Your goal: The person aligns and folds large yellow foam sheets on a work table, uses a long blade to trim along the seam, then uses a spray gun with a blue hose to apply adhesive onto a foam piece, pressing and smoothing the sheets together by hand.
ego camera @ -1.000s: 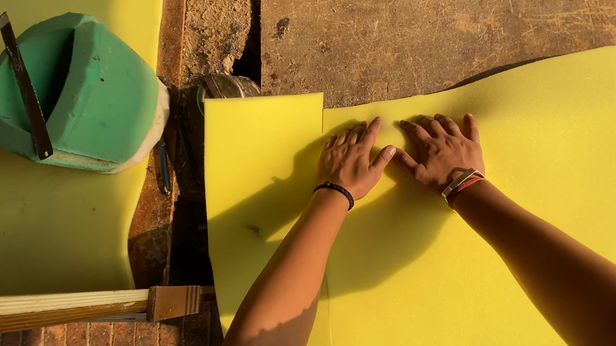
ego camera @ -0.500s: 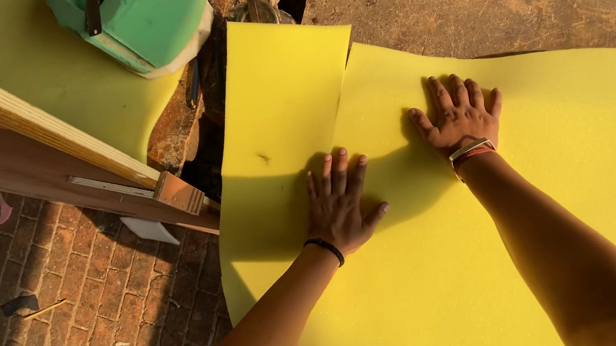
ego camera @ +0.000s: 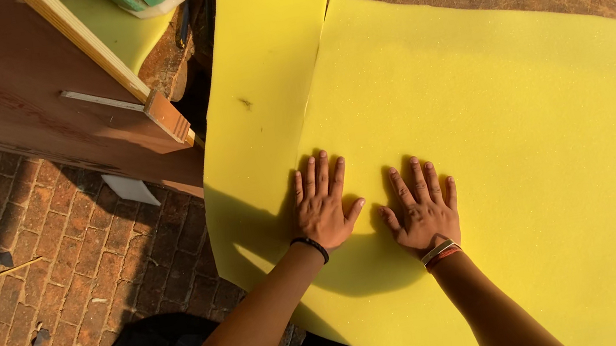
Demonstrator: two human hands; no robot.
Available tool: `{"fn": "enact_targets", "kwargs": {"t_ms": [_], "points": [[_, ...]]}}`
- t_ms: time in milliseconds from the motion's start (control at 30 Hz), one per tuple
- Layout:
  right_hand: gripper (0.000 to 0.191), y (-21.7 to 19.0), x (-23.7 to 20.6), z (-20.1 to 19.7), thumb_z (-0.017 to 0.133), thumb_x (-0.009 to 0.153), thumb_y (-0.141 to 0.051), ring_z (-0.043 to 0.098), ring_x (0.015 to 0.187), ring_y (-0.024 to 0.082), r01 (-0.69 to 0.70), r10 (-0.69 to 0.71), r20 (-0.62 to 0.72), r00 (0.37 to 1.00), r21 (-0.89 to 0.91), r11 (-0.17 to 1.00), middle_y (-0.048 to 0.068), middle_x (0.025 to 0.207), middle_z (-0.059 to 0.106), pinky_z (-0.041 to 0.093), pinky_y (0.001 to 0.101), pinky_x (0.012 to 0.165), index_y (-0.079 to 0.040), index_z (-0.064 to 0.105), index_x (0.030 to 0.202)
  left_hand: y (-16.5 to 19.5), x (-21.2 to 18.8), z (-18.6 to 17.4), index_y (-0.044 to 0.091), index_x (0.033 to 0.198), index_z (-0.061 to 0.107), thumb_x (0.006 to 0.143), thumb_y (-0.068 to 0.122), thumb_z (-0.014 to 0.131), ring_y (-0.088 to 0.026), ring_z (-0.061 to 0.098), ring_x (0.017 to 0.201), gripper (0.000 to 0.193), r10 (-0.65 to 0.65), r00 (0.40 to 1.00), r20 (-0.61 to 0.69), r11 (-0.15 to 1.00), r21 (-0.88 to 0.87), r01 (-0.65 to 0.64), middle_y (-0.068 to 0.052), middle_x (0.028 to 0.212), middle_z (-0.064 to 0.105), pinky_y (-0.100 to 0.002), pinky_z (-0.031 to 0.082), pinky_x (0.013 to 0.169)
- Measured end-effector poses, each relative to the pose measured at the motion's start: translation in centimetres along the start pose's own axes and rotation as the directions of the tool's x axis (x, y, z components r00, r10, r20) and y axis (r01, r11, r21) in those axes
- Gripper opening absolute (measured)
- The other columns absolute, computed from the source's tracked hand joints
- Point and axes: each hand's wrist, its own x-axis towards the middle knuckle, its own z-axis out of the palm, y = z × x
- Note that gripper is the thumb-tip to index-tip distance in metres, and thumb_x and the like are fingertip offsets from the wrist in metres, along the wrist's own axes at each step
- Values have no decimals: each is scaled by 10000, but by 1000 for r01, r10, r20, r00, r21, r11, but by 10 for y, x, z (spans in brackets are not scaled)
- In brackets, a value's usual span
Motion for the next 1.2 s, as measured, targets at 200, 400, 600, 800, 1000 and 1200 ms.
{"fn": "enact_targets", "kwargs": {"t_ms": [200,400,600,800,1000,1200], "points": [[729,-10,0,10,268,996,-674,120,1571,304,-19,20,-26,999,44,999,91,1713,142,35,549,1250,-322,213,1631,10,-75,6,181,1617,241,926,588,528,-360,106,1558,852,-62,998,-2,998,26,62,-160,1692,147,-588,58,1224],[832,50,-125,18,289,924,-768,124,1563,298,-228,232,-75,970,54,972,106,1706,129,27,562,1234,-312,249,1619,6,-76,14,163,1631,279,945,570,516,-358,141,1567,833,-8,997,-74,990,136,19,-160,1704,182,-575,74,1239],[926,228,-253,-21,282,926,-822,67,1578,334,-705,721,-143,678,154,692,152,1719,84,19,599,1235,-251,223,1652,19,-93,-3,147,1648,253,991,587,446,-364,110,1593,814,-17,998,-54,996,85,22,-175,1730,144,-573,43,1268],[887,233,-223,-2,283,928,-787,46,1562,358,-686,690,-144,710,78,723,90,1712,78,3,621,1208,-273,170,1642,150,-61,25,78,1614,136,932,710,386,-452,-3,1528,963,43,998,38,982,180,-50,-200,1681,32,-623,-4,1196],[868,241,-215,-31,303,900,-791,83,1531,302,-565,562,-84,823,-5,825,58,1683,99,13,598,1188,-306,168,1608,313,35,53,142,1625,150,961,687,382,-420,1,1540,891,417,882,217,901,27,-433,-155,1688,60,-602,-15,1210],[814,355,-172,-58,283,921,-779,102,1542,260,-626,629,-42,776,57,777,61,1690,110,16,568,1207,-357,183,1610,419,169,74,212,1633,153,966,690,381,-388,12,1555,851,478,832,283,869,-12,-495,-141,1697,66,-594,-21,1233]]}}
